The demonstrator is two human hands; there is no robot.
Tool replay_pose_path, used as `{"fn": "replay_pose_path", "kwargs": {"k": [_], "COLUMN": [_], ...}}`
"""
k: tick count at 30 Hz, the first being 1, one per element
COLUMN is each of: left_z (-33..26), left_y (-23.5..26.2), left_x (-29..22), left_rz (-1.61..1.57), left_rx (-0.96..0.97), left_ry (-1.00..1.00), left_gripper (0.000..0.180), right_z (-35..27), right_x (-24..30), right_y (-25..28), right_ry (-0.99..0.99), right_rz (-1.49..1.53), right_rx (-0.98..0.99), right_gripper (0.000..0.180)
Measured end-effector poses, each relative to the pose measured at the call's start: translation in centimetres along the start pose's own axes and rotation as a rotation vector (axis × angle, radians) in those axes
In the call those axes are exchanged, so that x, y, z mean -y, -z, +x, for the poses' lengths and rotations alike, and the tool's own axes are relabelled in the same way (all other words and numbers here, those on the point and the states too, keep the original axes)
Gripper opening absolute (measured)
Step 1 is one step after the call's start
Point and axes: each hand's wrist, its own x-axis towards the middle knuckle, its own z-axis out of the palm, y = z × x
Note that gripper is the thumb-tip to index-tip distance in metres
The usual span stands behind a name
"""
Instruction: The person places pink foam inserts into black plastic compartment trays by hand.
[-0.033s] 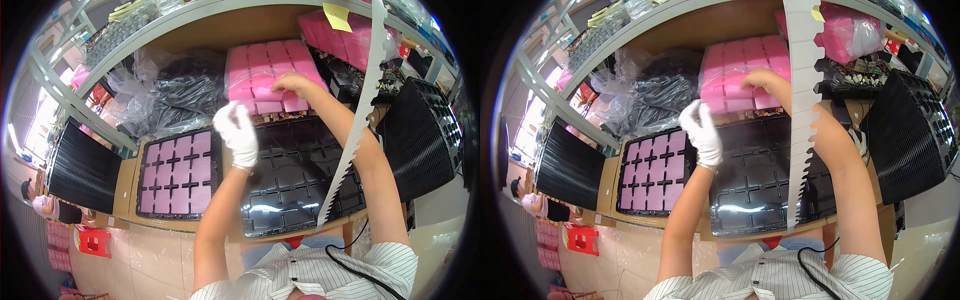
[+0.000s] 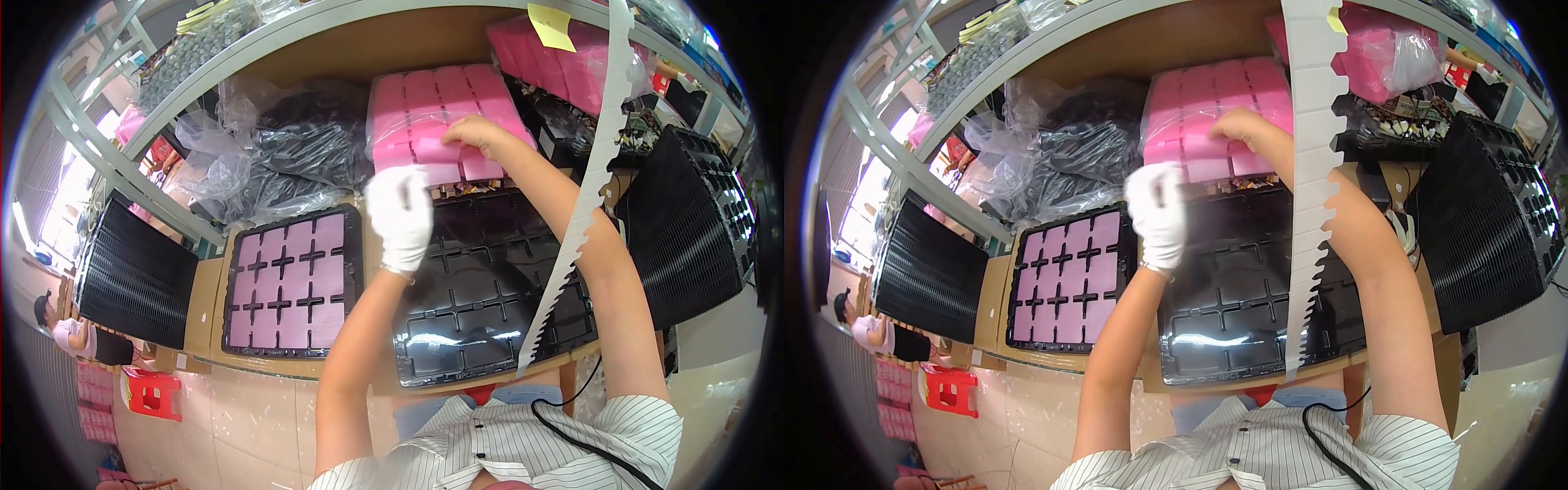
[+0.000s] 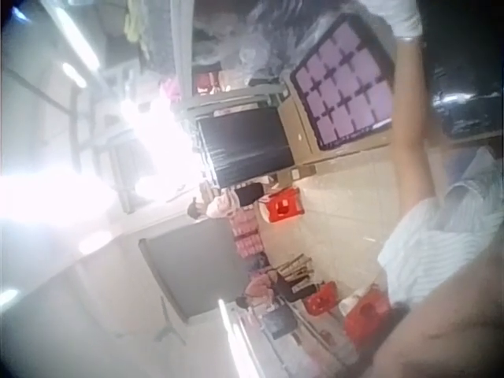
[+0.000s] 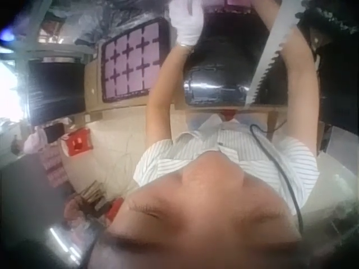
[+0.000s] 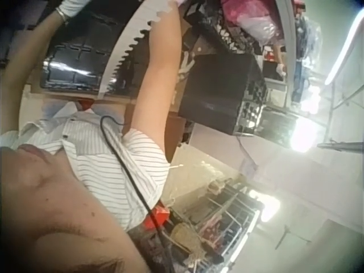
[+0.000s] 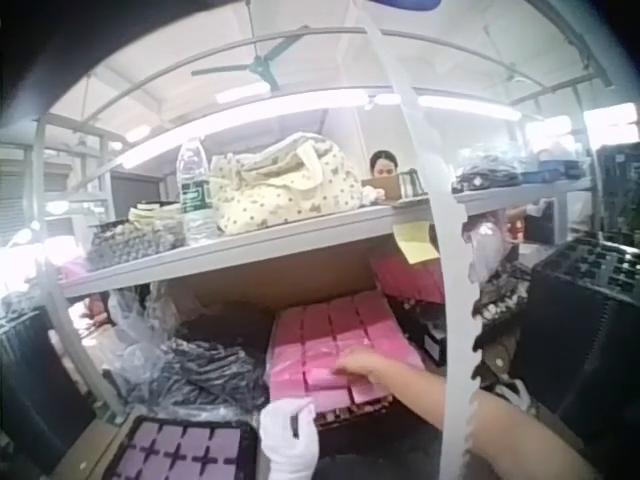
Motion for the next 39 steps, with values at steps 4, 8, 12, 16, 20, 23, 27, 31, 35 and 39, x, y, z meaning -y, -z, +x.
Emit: {"fn": "replay_pose_path", "kwargs": {"k": [4, 8, 12, 16, 20, 23, 27, 31, 35, 39], "left_z": [0.3, 0.6, 0.2, -1.1, -0.7, -0.4, -1.3, -0.1, 1.0, 3.4], "left_y": [-5.4, -7.6, -5.0, 2.4, 6.5, 7.3, 5.3, 3.0, 1.3, -0.8], "left_x": [0.7, 2.7, 4.9, 4.3, 3.8, 4.8, 4.3, 3.2, 2.4, 1.5], "left_rz": [0.054, 0.386, -0.042, -0.924, -1.716, -1.47, -1.225, -1.407, -1.625, -1.836], "left_rx": [0.342, 0.668, 0.778, 0.434, 0.268, 0.499, 0.465, 0.382, 0.104, 0.025], "left_ry": [-0.209, 0.011, 0.261, 0.934, 1.45, 1.504, 1.429, 1.521, 1.45, 1.436], "left_gripper": [0.033, 0.065, 0.053, 0.06, 0.082, 0.074, 0.04, 0.033, 0.046, 0.056], "right_z": [-0.4, -6.1, -14.6, -14.0, -11.3, -15.3, -15.5, -16.3, -16.6, -15.6], "right_x": [-0.3, 2.0, 1.7, -6.3, -14.3, -9.2, -10.5, -9.8, -11.7, -10.5], "right_y": [-1.2, -1.4, -0.8, 3.1, 7.2, 4.4, 6.0, 4.3, -0.7, -5.2], "right_ry": [0.522, 0.925, 1.082, 0.543, 0.015, -0.04, 0.118, 0.394, 0.781, 1.07], "right_rz": [0.253, -0.15, -0.482, 0.054, 0.878, 0.467, 0.232, -0.403, -0.378, -0.568], "right_rx": [-0.355, -0.646, -0.473, -0.651, 0.012, -0.229, -0.321, -0.732, -0.355, -0.216], "right_gripper": [0.011, 0.011, 0.022, 0.041, 0.036, 0.032, 0.034, 0.048, 0.038, 0.027]}}
